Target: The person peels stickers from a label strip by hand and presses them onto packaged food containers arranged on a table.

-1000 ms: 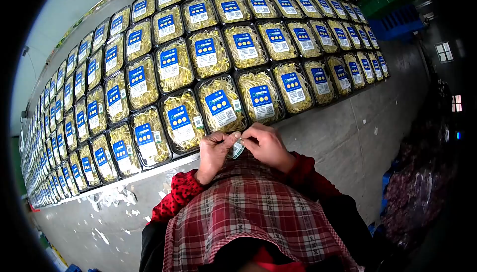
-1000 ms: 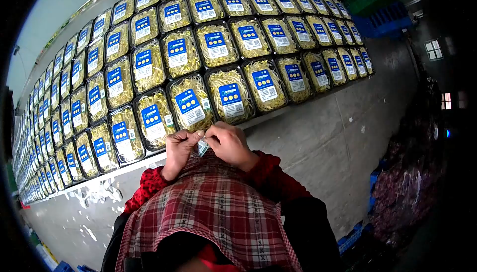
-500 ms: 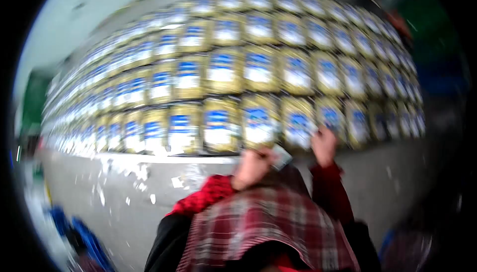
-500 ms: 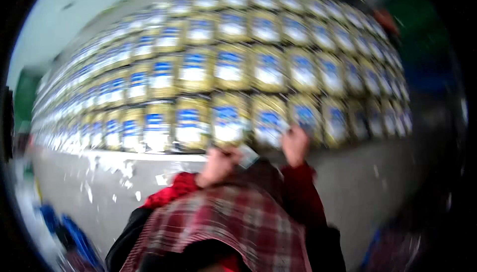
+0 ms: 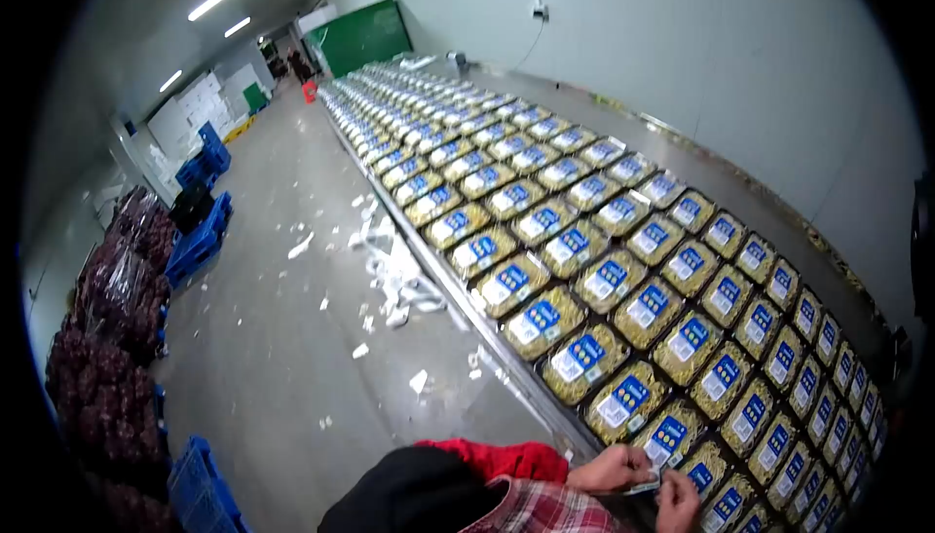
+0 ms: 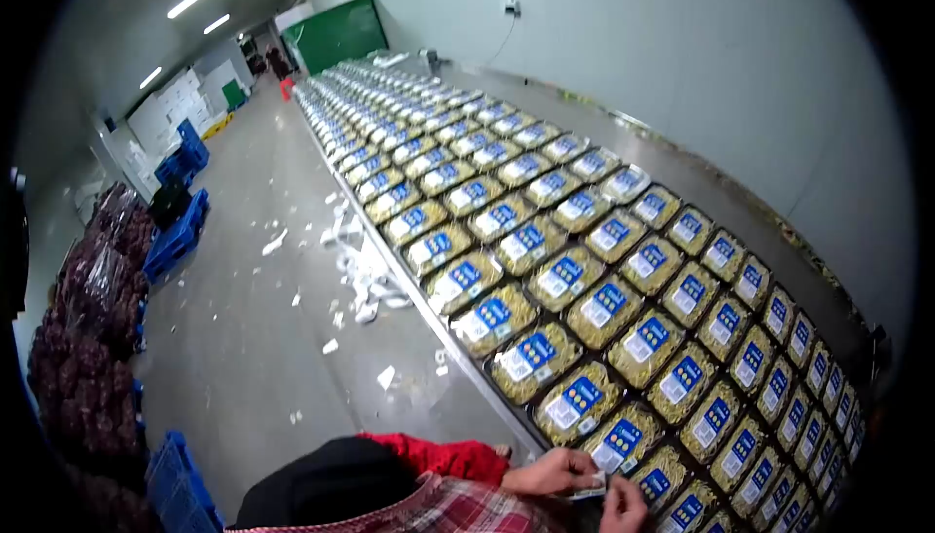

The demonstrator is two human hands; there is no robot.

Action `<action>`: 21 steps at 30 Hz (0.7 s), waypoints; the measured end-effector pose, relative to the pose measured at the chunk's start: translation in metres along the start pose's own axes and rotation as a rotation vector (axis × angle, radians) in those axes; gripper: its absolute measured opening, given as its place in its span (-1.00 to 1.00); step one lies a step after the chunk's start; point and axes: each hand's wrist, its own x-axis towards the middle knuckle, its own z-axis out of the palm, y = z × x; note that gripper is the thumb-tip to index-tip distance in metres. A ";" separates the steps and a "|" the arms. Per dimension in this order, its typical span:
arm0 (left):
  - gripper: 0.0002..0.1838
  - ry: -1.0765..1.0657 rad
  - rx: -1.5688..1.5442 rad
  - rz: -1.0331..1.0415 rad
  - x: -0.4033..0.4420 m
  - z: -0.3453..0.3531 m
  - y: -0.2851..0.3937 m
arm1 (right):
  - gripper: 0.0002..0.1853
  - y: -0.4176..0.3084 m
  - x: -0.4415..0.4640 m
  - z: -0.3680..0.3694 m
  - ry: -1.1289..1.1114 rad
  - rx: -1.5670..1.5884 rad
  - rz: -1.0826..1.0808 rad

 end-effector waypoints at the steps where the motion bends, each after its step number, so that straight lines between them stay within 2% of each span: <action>1: -0.76 0.068 -0.022 0.078 0.002 0.002 0.003 | -0.81 0.000 0.007 0.007 -0.106 0.044 0.029; 3: -0.73 0.058 0.021 0.052 0.002 -0.001 0.000 | -0.79 0.000 0.007 0.012 -0.090 0.138 -0.024; 6: -0.73 0.082 -0.042 0.106 -0.006 0.009 -0.008 | -0.79 0.002 -0.003 0.008 -0.112 0.149 0.047; 11: -0.71 0.099 -0.015 0.012 -0.007 0.041 -0.017 | -0.80 0.018 -0.012 -0.015 -0.129 0.171 -0.001; 15: -0.68 0.213 0.075 0.099 -0.013 0.069 -0.002 | -0.84 0.049 -0.017 -0.035 -0.217 0.149 0.082; 16: -0.68 0.200 0.063 0.029 -0.017 0.078 -0.004 | -0.85 0.044 -0.022 -0.040 -0.199 0.117 0.006; 19: -0.67 0.191 0.039 -0.159 -0.025 0.105 0.000 | -0.82 0.038 -0.031 -0.065 -0.239 -0.023 0.021; 21: -0.68 0.203 -0.019 -0.207 -0.035 0.119 0.003 | -0.83 0.056 -0.036 -0.071 -0.277 -0.082 0.002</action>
